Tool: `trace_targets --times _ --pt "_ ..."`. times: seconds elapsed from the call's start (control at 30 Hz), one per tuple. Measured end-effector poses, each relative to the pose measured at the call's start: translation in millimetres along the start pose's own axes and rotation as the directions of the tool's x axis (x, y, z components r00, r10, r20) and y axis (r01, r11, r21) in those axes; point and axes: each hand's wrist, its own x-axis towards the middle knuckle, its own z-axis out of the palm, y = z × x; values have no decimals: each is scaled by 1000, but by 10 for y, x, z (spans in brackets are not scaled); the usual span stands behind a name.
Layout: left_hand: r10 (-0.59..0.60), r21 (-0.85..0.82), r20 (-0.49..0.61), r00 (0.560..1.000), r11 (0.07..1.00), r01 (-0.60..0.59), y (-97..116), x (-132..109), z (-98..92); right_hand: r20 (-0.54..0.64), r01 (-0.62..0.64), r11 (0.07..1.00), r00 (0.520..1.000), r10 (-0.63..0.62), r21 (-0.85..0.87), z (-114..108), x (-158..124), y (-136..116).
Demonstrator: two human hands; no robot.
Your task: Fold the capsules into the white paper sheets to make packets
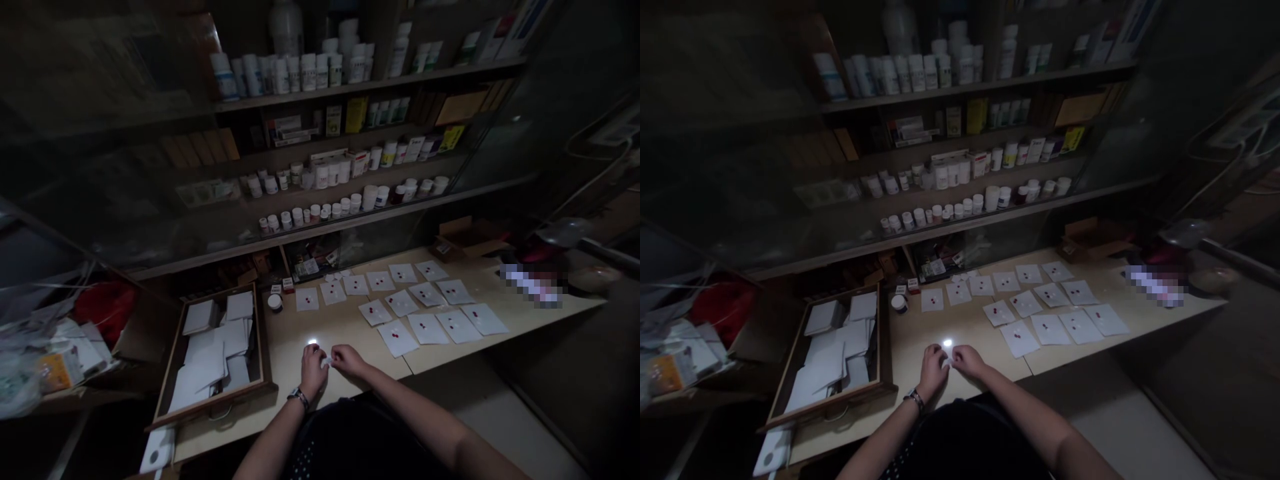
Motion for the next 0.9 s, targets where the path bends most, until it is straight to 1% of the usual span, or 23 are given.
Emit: trace_targets --times 0.17,0.3,0.37,0.5,0.67,0.8,0.9 --pt "69 -15 23 997 998 -68 -33 21 -40 -75 76 997 994 -74 20 33 -53 32" --pt "157 -21 52 986 988 -156 -68 30 -33 -102 87 996 991 -84 22 50 -68 27" --pt "146 -20 73 987 989 -144 -84 41 -14 -112 84 996 990 -82 14 58 -73 28" --pt "60 -2 69 996 998 -59 -121 75 27 -128 101 995 987 -98 11 71 -86 33" --pt "85 0 74 994 996 -85 -147 97 38 -118 69 997 991 -71 -21 60 -69 21" --pt "100 6 56 993 995 -101 -155 82 32 -75 19 999 997 -22 -42 21 0 -32" --pt "101 9 52 994 995 -102 -159 69 36 -53 -31 993 998 25 -115 1 41 -104"
